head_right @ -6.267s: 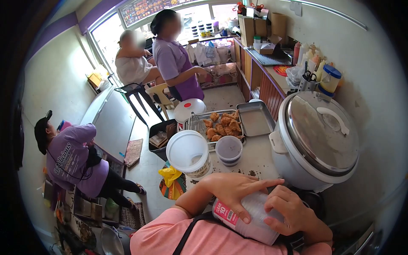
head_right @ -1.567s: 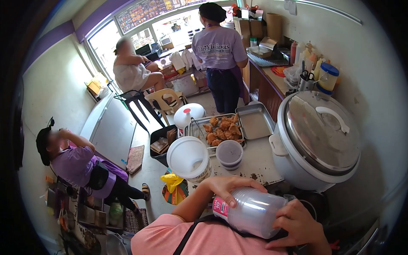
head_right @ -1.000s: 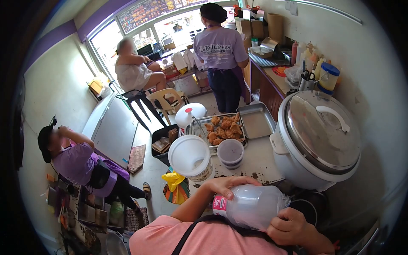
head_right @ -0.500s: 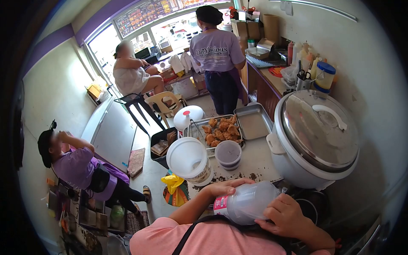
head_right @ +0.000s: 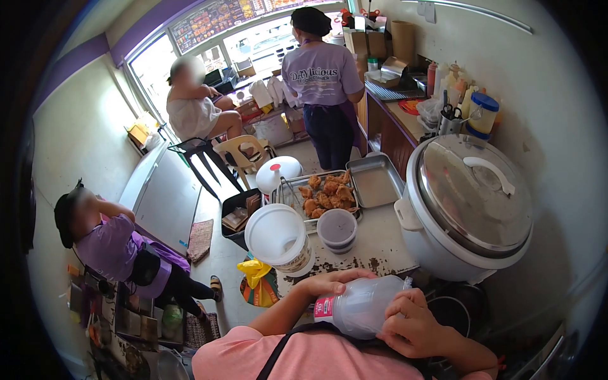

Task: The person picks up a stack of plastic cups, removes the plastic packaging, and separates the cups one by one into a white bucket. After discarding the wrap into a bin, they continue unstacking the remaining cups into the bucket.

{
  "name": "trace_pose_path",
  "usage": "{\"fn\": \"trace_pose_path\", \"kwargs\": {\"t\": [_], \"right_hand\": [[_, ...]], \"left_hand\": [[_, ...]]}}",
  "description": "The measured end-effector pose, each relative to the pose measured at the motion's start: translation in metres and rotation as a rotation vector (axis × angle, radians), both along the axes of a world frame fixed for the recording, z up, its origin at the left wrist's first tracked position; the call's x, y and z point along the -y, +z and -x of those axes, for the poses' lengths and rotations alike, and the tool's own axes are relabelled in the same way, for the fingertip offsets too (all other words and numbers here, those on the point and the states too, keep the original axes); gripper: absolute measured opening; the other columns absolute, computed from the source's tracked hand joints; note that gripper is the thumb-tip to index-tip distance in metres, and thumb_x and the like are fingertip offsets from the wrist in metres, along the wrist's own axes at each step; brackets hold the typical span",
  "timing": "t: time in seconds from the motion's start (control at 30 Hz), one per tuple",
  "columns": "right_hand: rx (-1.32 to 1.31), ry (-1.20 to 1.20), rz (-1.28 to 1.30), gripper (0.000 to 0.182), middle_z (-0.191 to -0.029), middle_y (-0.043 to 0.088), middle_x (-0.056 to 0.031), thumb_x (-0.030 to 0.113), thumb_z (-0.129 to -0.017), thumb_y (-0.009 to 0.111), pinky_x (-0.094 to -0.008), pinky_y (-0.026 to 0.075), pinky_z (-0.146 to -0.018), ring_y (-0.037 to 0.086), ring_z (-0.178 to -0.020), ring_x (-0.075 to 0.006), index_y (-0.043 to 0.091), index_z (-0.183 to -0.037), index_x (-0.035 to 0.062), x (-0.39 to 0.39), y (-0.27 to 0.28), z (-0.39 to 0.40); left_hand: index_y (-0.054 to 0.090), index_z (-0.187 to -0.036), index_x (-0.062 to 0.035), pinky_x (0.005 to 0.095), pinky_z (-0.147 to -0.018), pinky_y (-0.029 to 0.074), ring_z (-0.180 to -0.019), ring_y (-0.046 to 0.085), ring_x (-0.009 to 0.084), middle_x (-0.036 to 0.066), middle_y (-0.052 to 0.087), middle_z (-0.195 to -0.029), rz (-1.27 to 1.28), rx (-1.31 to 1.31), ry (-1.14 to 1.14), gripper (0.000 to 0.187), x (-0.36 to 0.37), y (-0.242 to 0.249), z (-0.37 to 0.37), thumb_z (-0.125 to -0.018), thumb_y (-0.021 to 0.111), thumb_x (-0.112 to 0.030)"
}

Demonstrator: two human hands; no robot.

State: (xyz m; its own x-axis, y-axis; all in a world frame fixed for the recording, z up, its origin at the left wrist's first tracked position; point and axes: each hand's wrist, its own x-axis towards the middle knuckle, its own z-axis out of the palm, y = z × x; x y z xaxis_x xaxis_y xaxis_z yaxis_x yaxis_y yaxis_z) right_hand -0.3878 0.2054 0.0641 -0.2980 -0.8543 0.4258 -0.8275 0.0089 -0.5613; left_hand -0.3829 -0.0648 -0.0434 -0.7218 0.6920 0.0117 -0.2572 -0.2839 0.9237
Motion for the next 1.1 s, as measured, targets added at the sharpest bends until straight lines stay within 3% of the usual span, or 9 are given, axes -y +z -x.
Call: {"fn": "trace_pose_path", "kwargs": {"t": [0.2,0.3,0.4,0.5,0.6,0.7,0.8,0.9,1.1], "right_hand": [[0.188,0.003,0.052,0.024,-0.107,0.05,-0.0057,0.007,-0.071,0.076,-0.0447,0.032,-0.098,0.042,-0.117,-0.0347,0.054,-0.08,0.0133,0.002,-0.016,-0.002],[0.161,0.0,0.086,0.023,-0.109,0.05,-0.006,0.007,-0.071,0.073,-0.0461,0.034,-0.097,0.041,-0.119,-0.0337,0.056,-0.085,0.0134,0.004,-0.021,-0.003],[-0.44,-0.029,-0.06,0.025,-0.112,0.05,-0.0064,0.009,-0.069,0.07,-0.0459,0.038,-0.094,0.042,-0.118,-0.0327,0.057,-0.09,0.0124,0.01,-0.008,-0.007],[-0.579,-0.107,-0.05,0.032,-0.112,0.05,-0.0049,0.013,-0.068,0.068,-0.0419,0.041,-0.091,0.044,-0.112,-0.031,0.061,-0.1,0.0117,0.018,-0.02,-0.008],[-0.647,-0.207,-0.059,0.044,-0.11,0.05,-0.0046,0.015,-0.067,0.071,-0.0368,0.042,-0.089,0.045,-0.105,-0.0298,0.062,-0.11,0.0123,0.022,-0.019,-0.008],[-0.469,-0.309,0.015,0.052,-0.106,0.051,-0.0041,0.015,-0.065,0.072,-0.035,0.041,-0.087,0.045,-0.1,-0.0281,0.062,-0.116,0.0127,0.03,-0.018,-0.01],[-0.439,-0.307,-0.014,0.041,-0.1,0.05,-0.0052,0.01,-0.066,0.075,-0.0386,0.039,-0.088,0.045,-0.096,-0.0274,0.066,-0.105,0.0132,0.033,-0.016,-0.011],[-0.545,-0.297,0.015,0.036,-0.099,0.053,-0.0026,0.012,-0.063,0.07,-0.0355,0.038,-0.088,0.045,-0.098,-0.0244,0.065,-0.099,0.0151,0.032,-0.031,-0.007],[-0.757,-0.281,0.029,0.022,-0.092,0.054,0.0002,0.02,-0.072,0.062,-0.0399,0.035,-0.09,0.051,-0.093,-0.0173,0.062,-0.093,0.0163,0.049,-0.03,-0.006]], "left_hand": [[0.031,-0.144,-0.0035,0.0373,-0.111,0.024,-0.134,0.034,0.026,0.015,0.036,-0.144,0.039,-0.019,0.032,0.1,0.002,-0.011,0.0,-0.074,0.067,-0.064],[0.029,-0.145,-0.0036,0.0371,-0.111,0.025,-0.134,0.035,0.0262,0.015,0.036,-0.144,0.026,-0.008,0.029,0.099,0.003,-0.008,-0.002,-0.075,0.065,-0.065],[0.03,-0.145,-0.0068,0.0379,-0.11,0.025,-0.133,0.034,0.0255,0.014,0.036,-0.144,0.048,0.085,0.082,0.09,0.002,-0.007,-0.006,-0.081,0.061,-0.061],[0.028,-0.145,-0.0074,0.0365,-0.109,0.028,-0.131,0.037,0.0244,0.013,0.037,-0.142,-0.044,0.097,0.099,0.088,0.003,-0.015,-0.011,-0.083,0.059,-0.061],[0.028,-0.144,-0.0031,0.036,-0.108,0.029,-0.13,0.039,0.0242,0.015,0.039,-0.14,0.052,0.063,0.138,0.096,0.005,-0.01,-0.007,-0.078,0.062,-0.064],[0.03,-0.142,-0.0024,0.0358,-0.107,0.028,-0.129,0.039,0.0234,0.015,0.039,-0.138,0.097,0.043,0.101,0.095,0.006,0.004,-0.004,-0.079,0.059,-0.067],[0.032,-0.139,-0.0009,0.0346,-0.106,0.029,-0.127,0.039,0.022,0.015,0.042,-0.134,0.161,-0.079,0.058,0.095,0.007,0.006,0.003,-0.079,0.055,-0.07],[0.033,-0.138,0.0003,0.0336,-0.104,0.029,-0.124,0.04,0.0213,0.015,0.044,-0.13,0.204,-0.088,0.001,0.097,0.009,0.006,0.01,-0.079,0.05,-0.075],[0.032,-0.137,0.0021,0.033,-0.103,0.029,-0.123,0.041,0.0222,0.015,0.044,-0.128,0.372,-0.191,-0.078,0.1,0.006,-0.006,0.032,-0.08,0.045,-0.079]]}}
